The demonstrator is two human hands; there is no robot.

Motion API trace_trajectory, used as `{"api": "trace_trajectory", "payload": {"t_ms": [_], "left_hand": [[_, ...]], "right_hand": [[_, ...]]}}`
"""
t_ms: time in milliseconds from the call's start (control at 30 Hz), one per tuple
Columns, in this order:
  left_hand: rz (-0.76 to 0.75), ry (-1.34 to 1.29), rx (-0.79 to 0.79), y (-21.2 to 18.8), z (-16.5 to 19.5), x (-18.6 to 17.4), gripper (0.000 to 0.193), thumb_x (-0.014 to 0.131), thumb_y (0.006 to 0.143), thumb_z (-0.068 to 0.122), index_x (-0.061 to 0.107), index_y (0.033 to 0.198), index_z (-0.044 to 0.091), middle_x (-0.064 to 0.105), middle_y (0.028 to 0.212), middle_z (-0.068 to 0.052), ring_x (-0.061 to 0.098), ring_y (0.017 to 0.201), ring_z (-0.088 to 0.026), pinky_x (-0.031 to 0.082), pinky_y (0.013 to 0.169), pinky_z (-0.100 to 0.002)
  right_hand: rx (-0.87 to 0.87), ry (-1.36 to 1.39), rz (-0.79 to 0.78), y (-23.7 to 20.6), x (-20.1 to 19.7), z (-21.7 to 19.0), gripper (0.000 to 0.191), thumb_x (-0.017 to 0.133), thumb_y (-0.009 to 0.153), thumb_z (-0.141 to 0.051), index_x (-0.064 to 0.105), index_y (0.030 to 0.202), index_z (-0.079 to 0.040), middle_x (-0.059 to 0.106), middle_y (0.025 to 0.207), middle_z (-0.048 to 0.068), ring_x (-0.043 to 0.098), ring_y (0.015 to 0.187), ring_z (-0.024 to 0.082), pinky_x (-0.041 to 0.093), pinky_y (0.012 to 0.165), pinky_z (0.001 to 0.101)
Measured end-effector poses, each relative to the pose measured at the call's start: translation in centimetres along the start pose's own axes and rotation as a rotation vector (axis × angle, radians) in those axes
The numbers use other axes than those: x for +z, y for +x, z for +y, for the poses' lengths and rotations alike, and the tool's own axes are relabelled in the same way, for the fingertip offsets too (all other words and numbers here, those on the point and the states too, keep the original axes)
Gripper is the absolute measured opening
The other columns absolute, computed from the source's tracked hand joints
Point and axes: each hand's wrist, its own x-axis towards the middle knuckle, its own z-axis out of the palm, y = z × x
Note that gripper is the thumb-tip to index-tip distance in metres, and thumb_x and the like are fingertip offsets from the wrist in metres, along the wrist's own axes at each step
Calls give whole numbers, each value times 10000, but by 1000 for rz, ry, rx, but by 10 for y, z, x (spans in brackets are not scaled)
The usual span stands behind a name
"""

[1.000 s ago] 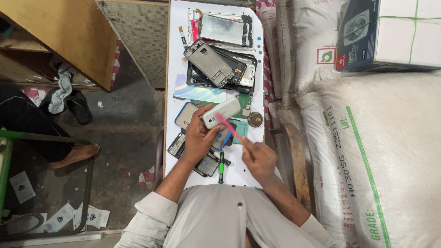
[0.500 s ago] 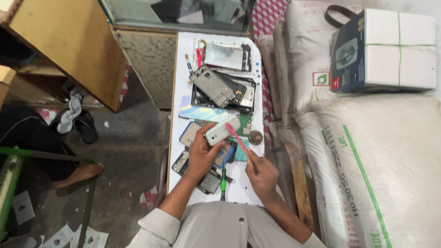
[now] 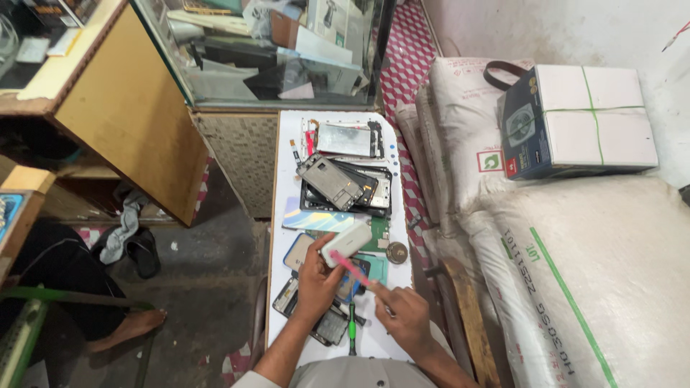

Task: The person holds a white phone back cover on the workbench and works around its edges with a pink pry tool, moving around the cover repeatedly. They then set it down, pick up a phone frame, and pry at its edges with both hands, working along the seam.

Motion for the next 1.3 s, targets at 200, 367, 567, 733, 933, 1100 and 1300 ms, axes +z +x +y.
{"api": "trace_trajectory", "payload": {"t_ms": [200, 367, 567, 733, 933, 1100, 1300], "left_hand": [[-43, 23, -3, -2, 4, -5, 600, 643, 915, -32, 400, 1457, 49, 760, 1143, -150, 763, 1023, -160, 616, 779, -267], [-33, 28, 16, 0, 5, -6, 562, 658, 936, -1, 420, 1443, 42, 789, 1084, -133, 756, 940, -152, 594, 737, -251], [-57, -19, 14, 0, 5, -8, 559, 643, 936, -14, 421, 1445, 51, 780, 1060, -127, 758, 951, -151, 616, 785, -270], [-60, 11, 67, -1, 10, -14, 619, 557, 942, -73, 350, 1504, 82, 660, 1181, -113, 722, 912, -157, 616, 765, -300], [-52, 0, 60, -1, 5, -17, 771, 533, 942, -56, 152, 1585, 134, 660, 1157, -122, 717, 874, -153, 598, 764, -284], [-123, 0, 82, 0, -6, -14, 635, 606, 1005, -25, 243, 1518, 73, 725, 1085, -143, 756, 878, -173, 630, 764, -312], [-136, 244, 33, -8, 8, -19, 640, 620, 963, 116, 363, 1548, 104, 766, 853, -118, 760, 748, -122, 579, 649, -268]], "right_hand": [[-120, -7, -27, 1, -2, -3, 444, 775, 785, -1, 701, 1222, -33, 588, 655, 43, 529, 531, 197, 436, 516, 367], [64, -11, 83, 3, 2, -5, 437, 766, 808, -1, 705, 1235, -76, 605, 695, 50, 558, 570, 186, 467, 535, 343], [-58, 59, -22, 0, 4, -3, 460, 806, 760, -28, 724, 1208, -89, 591, 627, 39, 527, 510, 191, 436, 495, 352], [65, 57, 42, 1, 8, -8, 463, 788, 778, 4, 717, 1222, -107, 580, 645, 28, 531, 523, 174, 441, 503, 334], [-65, 32, -21, 3, 8, -10, 484, 814, 750, -23, 730, 1220, -99, 553, 599, 24, 500, 495, 172, 417, 485, 345], [46, 27, 45, 0, 12, -4, 463, 802, 777, -11, 727, 1228, -88, 552, 624, 37, 517, 517, 163, 428, 498, 328], [13, 76, 32, -5, 13, 0, 456, 793, 776, -16, 725, 1224, -73, 554, 617, 37, 530, 522, 165, 438, 511, 329]]}}
